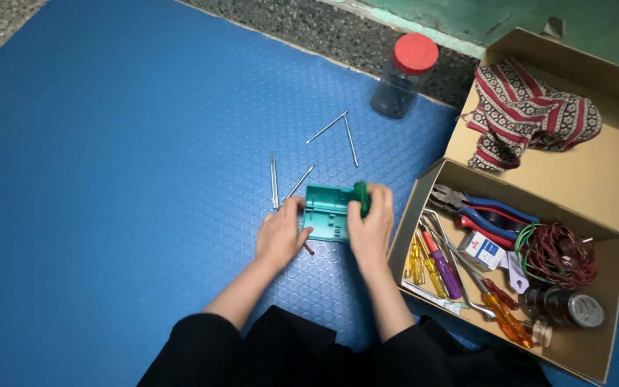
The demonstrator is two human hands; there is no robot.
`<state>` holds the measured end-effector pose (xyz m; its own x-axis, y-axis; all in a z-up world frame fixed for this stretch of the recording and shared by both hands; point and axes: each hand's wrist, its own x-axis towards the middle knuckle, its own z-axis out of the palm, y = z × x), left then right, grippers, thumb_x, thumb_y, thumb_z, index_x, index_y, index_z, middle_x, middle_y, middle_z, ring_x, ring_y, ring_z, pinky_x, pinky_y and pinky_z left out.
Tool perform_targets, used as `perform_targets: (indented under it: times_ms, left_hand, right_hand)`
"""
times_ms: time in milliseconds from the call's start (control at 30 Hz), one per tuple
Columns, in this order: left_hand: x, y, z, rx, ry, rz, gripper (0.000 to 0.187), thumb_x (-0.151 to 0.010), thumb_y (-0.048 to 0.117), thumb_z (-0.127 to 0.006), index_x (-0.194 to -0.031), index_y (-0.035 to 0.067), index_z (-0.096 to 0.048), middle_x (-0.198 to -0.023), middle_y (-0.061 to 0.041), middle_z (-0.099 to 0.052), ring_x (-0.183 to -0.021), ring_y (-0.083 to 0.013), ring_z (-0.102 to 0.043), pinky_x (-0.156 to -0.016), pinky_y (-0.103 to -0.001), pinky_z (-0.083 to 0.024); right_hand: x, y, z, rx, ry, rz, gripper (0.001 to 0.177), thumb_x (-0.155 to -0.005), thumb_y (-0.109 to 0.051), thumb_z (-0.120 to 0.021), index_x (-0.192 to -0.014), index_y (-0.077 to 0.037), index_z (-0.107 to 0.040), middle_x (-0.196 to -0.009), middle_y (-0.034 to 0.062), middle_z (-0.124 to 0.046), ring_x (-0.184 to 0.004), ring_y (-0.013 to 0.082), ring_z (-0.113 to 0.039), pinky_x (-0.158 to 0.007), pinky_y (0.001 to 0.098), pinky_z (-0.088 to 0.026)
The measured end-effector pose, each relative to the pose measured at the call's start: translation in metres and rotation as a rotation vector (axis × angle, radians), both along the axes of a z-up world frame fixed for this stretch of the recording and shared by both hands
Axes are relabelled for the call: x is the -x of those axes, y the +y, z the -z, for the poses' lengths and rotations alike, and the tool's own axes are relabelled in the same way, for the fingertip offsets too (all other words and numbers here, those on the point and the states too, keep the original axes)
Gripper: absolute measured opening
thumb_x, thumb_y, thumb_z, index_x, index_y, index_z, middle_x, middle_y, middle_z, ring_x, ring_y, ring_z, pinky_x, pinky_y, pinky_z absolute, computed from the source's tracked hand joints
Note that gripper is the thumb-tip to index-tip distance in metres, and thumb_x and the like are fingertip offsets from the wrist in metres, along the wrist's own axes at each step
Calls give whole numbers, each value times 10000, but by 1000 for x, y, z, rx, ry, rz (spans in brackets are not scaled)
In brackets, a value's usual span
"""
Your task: The person sits on a blue mat and organizes small tools into a teal plastic case. They wipe the case with a patterned cloth, then place a green screwdriver and several metal bits into the case slots before closing it.
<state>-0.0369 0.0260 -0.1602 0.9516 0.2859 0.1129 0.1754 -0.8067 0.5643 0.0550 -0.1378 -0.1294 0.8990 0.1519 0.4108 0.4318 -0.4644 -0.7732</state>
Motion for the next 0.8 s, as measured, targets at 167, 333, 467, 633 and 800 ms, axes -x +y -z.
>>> perform_targets:
  times_ms: [167, 333, 467, 633, 800]
  left_hand:
    - [1, -4, 9, 195, 92, -232, 538, -875, 181, -759, -1315, 134, -454, -1248, -38, -691, -991, -294, -715, -844, -460, -541]
    - [2, -7, -3, 210, -63, -206, 777, -706, -5, -740, -1402, 124, -420, -1260, -118, -640, -934, -346, -689, -776, -459, -557]
    - [3, -8, -10, 297, 23, -241, 740, -726, -32, -686, -1401, 142, -438, -1256, -88, -650, -835, -308, -726, -795, -423, -569]
    - [1, -6, -6, 225, -40, -205, 601, -744, -16, -698, -1301, 164, -564, -1173, -89, -675, -939, -307, -707, -796, -424, -567]
    - [-9, 2, 4, 151, 29, -216, 505, -724, -8, -727, -1179, 206, -679, -1053, -74, -706, -1001, -314, -696, -841, -436, -558]
  right_hand:
    - [31, -8, 12, 47, 30, -69, 346, -800, -55, -740, -1131, -32, -643, -1185, 161, -630, -1059, 370, -668, -897, 433, -538]
    - [61, -18, 20, 78, 36, -180, 364, -765, -15, -736, -1118, -77, -678, -1225, 116, -651, -1023, 336, -708, -831, 397, -576]
    - [74, -27, 25, 98, 72, -164, 397, -767, -25, -742, -1155, -101, -711, -1262, 90, -670, -1022, 317, -718, -828, 395, -579]
    - [80, -29, 33, 23, 27, -70, 375, -793, -32, -731, -1164, -66, -691, -1291, 125, -608, -1145, 338, -664, -918, 408, -558]
    - [81, -27, 44, -11, -9, -49, 327, -825, -26, -719, -1149, -63, -695, -1377, 166, -553, -1228, 367, -613, -982, 424, -525]
